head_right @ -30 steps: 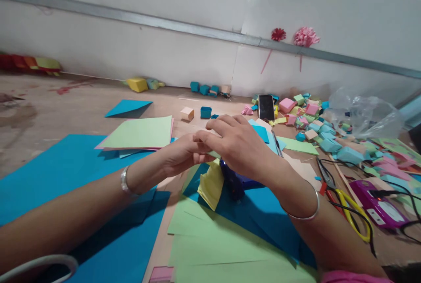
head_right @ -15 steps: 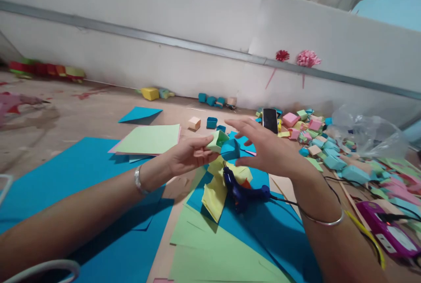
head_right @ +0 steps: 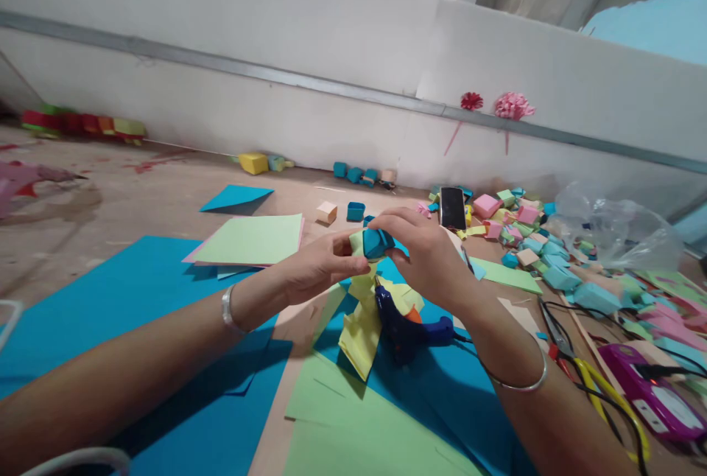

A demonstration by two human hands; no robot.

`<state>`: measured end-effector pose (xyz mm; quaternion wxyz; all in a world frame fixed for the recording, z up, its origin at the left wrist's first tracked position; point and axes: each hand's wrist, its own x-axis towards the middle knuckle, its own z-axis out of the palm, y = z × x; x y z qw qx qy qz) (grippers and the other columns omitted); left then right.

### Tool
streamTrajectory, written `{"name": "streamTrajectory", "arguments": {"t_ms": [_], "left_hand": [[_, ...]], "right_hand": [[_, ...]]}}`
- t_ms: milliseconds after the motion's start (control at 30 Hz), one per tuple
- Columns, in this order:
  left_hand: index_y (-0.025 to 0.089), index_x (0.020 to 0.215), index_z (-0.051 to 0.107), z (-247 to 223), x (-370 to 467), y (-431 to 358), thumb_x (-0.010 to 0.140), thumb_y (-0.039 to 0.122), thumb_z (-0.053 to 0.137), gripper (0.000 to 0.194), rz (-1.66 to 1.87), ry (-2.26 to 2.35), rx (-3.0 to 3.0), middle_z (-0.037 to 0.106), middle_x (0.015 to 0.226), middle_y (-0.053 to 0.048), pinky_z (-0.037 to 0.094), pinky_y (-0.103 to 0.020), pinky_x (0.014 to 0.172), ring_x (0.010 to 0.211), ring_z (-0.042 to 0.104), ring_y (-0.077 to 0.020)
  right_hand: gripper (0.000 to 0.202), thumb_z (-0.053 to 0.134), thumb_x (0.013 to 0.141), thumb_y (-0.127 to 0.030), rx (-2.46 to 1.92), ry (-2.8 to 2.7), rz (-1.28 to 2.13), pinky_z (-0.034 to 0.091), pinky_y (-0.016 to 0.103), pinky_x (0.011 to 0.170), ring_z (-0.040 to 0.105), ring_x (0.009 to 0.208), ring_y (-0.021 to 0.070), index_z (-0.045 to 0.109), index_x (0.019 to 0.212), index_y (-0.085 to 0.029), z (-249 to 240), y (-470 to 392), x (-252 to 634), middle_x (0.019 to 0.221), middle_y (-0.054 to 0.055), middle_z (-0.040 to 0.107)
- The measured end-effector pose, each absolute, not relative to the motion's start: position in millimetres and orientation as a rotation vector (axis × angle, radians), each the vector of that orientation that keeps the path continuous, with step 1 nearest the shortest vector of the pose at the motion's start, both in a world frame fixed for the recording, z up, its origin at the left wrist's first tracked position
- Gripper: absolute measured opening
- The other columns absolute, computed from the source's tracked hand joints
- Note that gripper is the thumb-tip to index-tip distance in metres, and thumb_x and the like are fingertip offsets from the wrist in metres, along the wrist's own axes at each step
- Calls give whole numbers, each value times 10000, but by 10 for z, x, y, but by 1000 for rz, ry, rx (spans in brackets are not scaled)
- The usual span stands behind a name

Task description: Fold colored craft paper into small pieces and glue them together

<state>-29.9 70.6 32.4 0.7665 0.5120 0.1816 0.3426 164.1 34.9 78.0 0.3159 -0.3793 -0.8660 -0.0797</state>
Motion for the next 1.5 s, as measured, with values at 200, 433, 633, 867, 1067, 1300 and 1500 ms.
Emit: {"name": "streamTrajectory", "arguments": {"t_ms": [200,433,633,867,1067,1300,1500], "left_hand": [[170,1035,656,415,-334,678,679,165,769,373,725,427,1177,580,893,-26,451,-272,782,831,544,-134],[181,1103,634,423,-341,698,596,38,689,529,811,574,1228,512,742,29,421,-251,669,674,482,-102],[163,1122,621,425,-338,698,637,77,693,498,771,515,1163,571,813,-17,449,-316,814,799,569,-146],[169,1115,591,395,-342,740,629,69,708,510,814,473,983,616,905,-35,421,-330,945,887,597,-151],[168,1008,630,381,-357,797,590,20,649,444,856,515,1072,593,794,0,451,-324,880,786,581,-129],[147,921,635,363,-341,795,640,34,626,303,880,515,1049,595,825,-21,477,-386,922,819,592,-144],[144,1138,590,366,-300,753,747,167,708,409,969,730,1151,619,889,-50,526,-422,846,837,633,-184]], "right_hand": [[327,512,836,-46,-949,-2286,-346,523,401,890,614,1074,234,618,1099,-210,724,349,1592,1115,87,662],[389,436,874,-35,-968,-2324,-400,514,409,906,583,1115,251,590,1188,-207,600,380,1527,1164,118,624],[376,480,875,-58,-978,-2226,-408,514,401,915,587,1097,246,593,1200,-209,533,418,1498,1147,112,623],[367,433,922,-87,-873,-2282,-446,520,428,918,564,1150,254,603,1222,-211,530,378,1437,1227,141,595],[386,496,886,-90,-882,-2217,-294,495,460,982,582,1165,247,597,1233,-225,580,359,1449,1245,121,616],[302,557,865,-121,-911,-2208,-290,524,447,925,619,1084,249,643,1143,-200,497,442,1485,1152,124,655],[290,549,870,-160,-1004,-2207,-409,530,464,888,614,1063,281,660,1136,-178,422,476,1486,1146,150,651]]}}
